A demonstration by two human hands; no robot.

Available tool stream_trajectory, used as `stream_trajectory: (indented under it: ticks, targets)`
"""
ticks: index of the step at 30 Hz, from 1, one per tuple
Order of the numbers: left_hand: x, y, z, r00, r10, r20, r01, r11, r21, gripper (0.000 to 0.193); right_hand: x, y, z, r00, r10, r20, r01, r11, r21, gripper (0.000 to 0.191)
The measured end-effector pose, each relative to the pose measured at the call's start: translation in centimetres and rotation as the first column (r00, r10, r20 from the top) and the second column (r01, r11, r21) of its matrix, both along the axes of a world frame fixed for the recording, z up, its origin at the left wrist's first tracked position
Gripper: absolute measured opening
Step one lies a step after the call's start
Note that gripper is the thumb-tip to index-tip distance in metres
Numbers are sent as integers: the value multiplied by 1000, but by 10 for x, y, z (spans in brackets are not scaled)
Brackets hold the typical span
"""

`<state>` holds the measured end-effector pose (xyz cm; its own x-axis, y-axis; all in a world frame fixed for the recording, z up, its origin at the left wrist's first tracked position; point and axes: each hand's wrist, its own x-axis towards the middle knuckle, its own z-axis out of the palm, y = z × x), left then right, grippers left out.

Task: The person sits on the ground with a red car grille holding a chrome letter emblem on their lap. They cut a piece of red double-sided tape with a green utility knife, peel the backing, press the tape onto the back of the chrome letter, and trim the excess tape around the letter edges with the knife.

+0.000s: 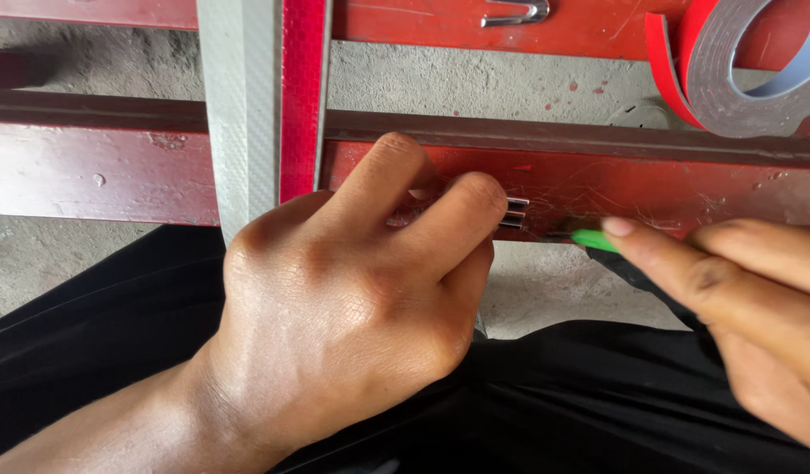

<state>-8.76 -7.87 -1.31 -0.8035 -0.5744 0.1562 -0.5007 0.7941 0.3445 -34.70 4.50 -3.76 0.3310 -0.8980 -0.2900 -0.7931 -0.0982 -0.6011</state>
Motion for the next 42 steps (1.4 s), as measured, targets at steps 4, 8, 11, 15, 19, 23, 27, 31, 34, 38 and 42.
stream_trajectory:
  ticks: [4,8,11,15,19,23,27,31,34,38,42]
  targets:
    - [1,-1,1,1000,-8,8,7,1000,9,5,-8,14,-9,999,32,30,-31,999,-34,63]
    - [-1,-5,2,999,-27,27,26,998,50,5,-9,33,-12,927,-353,129,343,935,93,44]
    - [-2,-9,4,1000,-22,20,21,999,43,10,-19,36,-9,846,-464,262,440,886,147,37]
    - [-3,-13,2,999,-35,2,35,998,59,22,-23,29,-2,944,-314,97,316,949,-10,41]
    - [-1,-18,-3,998,-24,-53,30,993,112,21,-16,14,5,936,-350,36,348,937,38,43]
    - [2,-25,-5,997,-46,-61,55,986,157,23,-4,-1,2,960,-267,86,275,955,-108,43]
    - [3,-30,-5,995,-69,-78,82,982,170,21,-9,-12,-6,992,-61,106,86,965,-248,48]
    - [5,-32,-7,994,-66,-89,82,979,186,24,-18,-5,-12,986,15,169,8,991,-137,58]
    - [7,-32,-8,994,-59,-92,80,968,239,30,-25,3,-20,994,91,68,-80,986,-145,61]
    - [8,-33,-13,993,-60,-97,83,963,255,28,-32,11,-26,990,132,46,-125,983,-137,62]
    - [9,-35,-16,990,-40,-132,78,951,298,22,-38,9,-30,983,173,67,-164,980,-115,63]
